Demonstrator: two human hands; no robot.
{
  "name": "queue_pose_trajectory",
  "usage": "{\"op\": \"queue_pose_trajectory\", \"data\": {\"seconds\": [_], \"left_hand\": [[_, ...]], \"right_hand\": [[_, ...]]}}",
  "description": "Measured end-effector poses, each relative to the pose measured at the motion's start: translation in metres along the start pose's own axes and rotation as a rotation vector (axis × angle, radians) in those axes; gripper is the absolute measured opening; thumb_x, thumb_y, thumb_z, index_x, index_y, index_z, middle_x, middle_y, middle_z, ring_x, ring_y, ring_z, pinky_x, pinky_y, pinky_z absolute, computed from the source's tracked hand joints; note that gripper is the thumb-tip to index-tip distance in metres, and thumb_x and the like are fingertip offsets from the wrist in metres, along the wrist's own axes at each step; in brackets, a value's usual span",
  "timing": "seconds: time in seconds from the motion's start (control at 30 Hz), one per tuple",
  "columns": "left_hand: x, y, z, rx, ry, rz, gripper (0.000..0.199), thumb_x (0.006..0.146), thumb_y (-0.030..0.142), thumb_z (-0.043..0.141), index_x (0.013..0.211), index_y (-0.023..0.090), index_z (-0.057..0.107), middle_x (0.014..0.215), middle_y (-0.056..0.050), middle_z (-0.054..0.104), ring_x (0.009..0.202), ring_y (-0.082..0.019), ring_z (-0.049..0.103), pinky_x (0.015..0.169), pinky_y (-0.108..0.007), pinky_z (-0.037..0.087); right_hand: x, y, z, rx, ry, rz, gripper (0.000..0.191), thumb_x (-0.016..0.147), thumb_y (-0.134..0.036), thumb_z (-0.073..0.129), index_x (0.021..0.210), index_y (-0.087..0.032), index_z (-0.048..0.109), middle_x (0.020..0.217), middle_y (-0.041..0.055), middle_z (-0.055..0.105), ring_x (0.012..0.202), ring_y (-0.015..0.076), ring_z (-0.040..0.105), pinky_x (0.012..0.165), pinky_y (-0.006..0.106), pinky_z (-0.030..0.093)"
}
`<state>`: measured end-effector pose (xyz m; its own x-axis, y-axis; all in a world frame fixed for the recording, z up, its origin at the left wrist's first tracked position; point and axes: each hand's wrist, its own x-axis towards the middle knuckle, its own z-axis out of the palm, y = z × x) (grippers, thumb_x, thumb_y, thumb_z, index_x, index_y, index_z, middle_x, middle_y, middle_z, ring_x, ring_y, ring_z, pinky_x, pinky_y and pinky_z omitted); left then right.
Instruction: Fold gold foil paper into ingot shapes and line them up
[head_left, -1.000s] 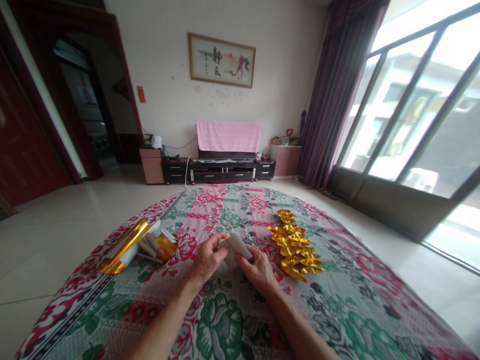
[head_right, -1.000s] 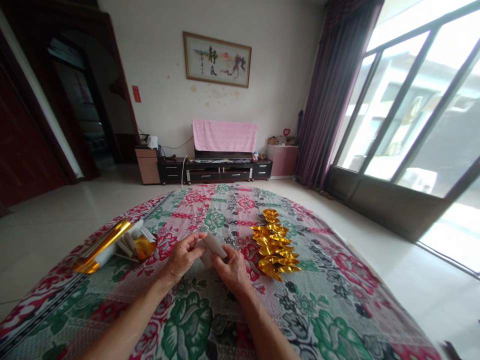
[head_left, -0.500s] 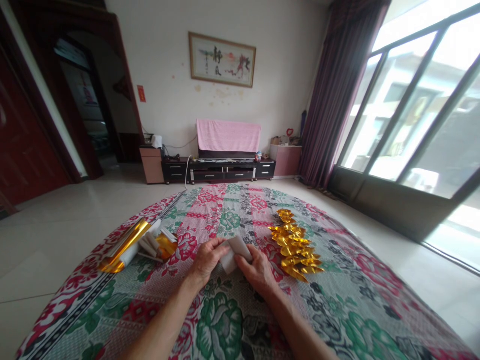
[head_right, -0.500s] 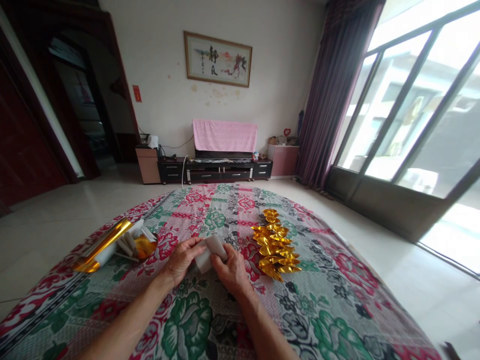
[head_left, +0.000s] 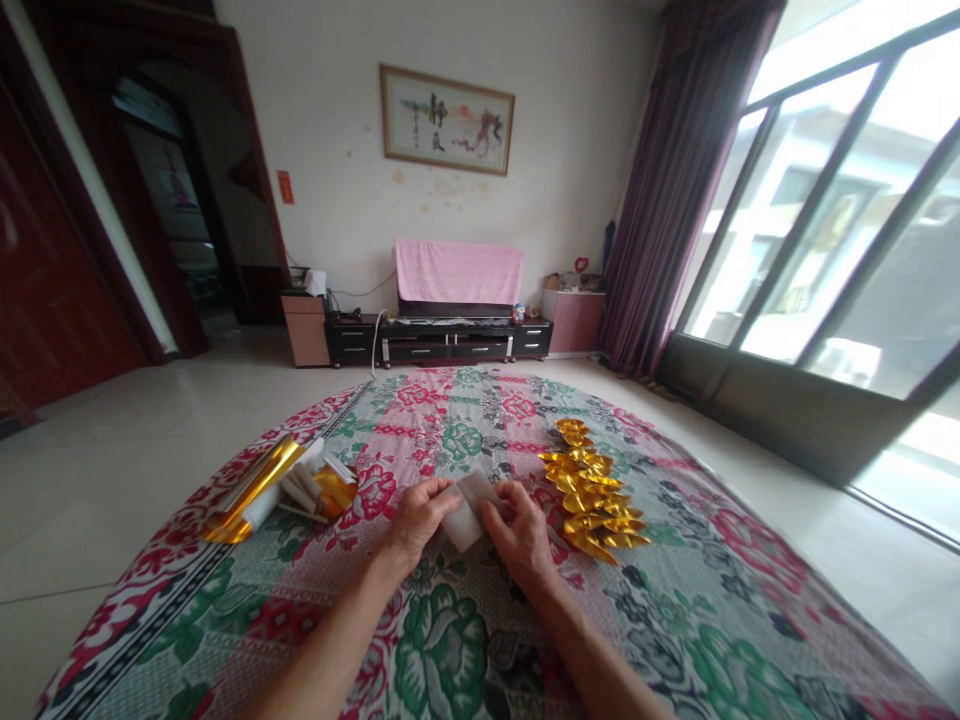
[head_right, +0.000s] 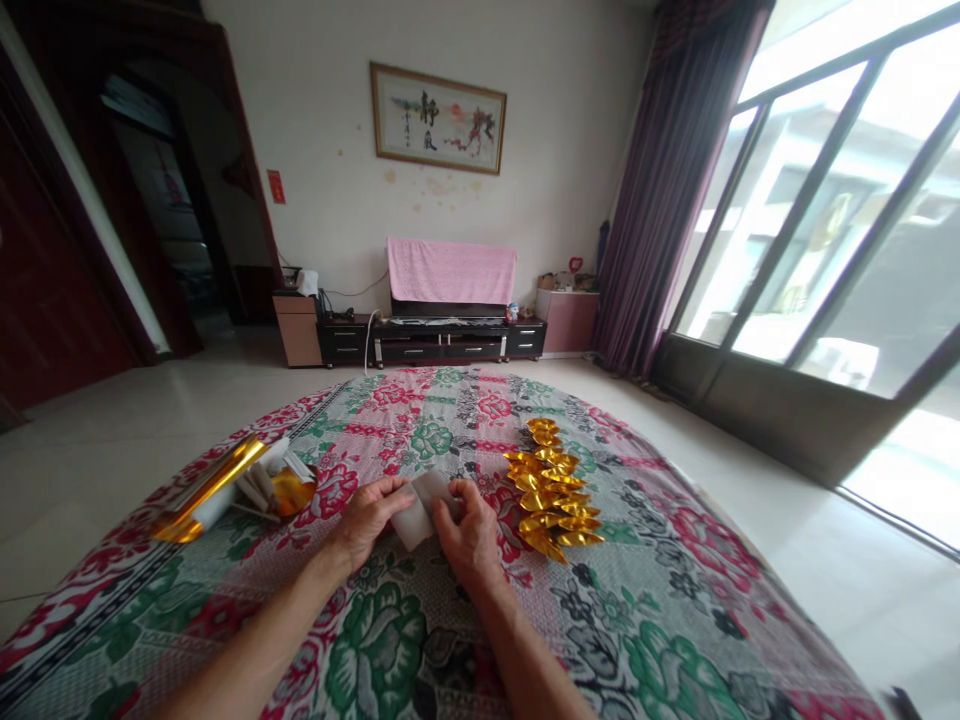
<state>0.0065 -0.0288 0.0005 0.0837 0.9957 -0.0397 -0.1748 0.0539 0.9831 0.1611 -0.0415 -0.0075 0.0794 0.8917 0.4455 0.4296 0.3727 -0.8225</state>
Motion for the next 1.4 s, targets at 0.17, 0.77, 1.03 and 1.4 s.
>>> {"op": "queue_pose_trajectory", "data": {"seconds": [0.17, 0.77, 1.03, 1.4], "left_hand": [[0.000, -0.001, 0.002, 0.098, 0.032, 0.037, 0.024, 0.064, 0.029, 0.062, 0.081, 0.013, 0.066, 0.063, -0.001, 0.064, 0.053, -0.012, 0.053, 0.050, -0.021, 0.039], [-0.004, 0.006, 0.004, 0.240, 0.048, 0.123, 0.022, 0.063, 0.022, 0.056, 0.080, 0.016, 0.068, 0.065, 0.000, 0.064, 0.056, -0.013, 0.052, 0.051, -0.021, 0.039], [-0.006, 0.009, 0.004, 0.205, -0.031, 0.134, 0.025, 0.067, 0.029, 0.060, 0.086, 0.015, 0.069, 0.068, 0.000, 0.065, 0.061, -0.014, 0.053, 0.055, -0.022, 0.039], [-0.006, 0.009, 0.005, 0.116, -0.090, 0.128, 0.030, 0.068, 0.037, 0.063, 0.088, 0.014, 0.066, 0.072, -0.002, 0.066, 0.063, -0.014, 0.056, 0.057, -0.022, 0.041]], "right_hand": [[-0.001, -0.001, 0.001, 0.056, -0.022, -0.026, 0.014, 0.074, -0.030, 0.055, 0.082, -0.018, 0.054, 0.070, -0.0002, 0.062, 0.055, 0.0118, 0.057, 0.052, 0.019, 0.042], [-0.004, -0.019, -0.007, 0.109, -0.209, -0.130, 0.012, 0.079, -0.021, 0.048, 0.077, -0.017, 0.060, 0.081, 0.0028, 0.062, 0.071, 0.0129, 0.056, 0.067, 0.022, 0.045], [-0.004, -0.011, -0.001, 0.215, -0.240, -0.048, 0.007, 0.075, -0.021, 0.051, 0.079, -0.017, 0.054, 0.067, -0.0015, 0.058, 0.054, 0.0093, 0.051, 0.050, 0.019, 0.040], [-0.002, -0.003, 0.003, 0.301, -0.196, 0.024, 0.015, 0.075, -0.028, 0.054, 0.084, -0.018, 0.050, 0.068, -0.0015, 0.058, 0.056, 0.0099, 0.053, 0.051, 0.019, 0.041]]}}
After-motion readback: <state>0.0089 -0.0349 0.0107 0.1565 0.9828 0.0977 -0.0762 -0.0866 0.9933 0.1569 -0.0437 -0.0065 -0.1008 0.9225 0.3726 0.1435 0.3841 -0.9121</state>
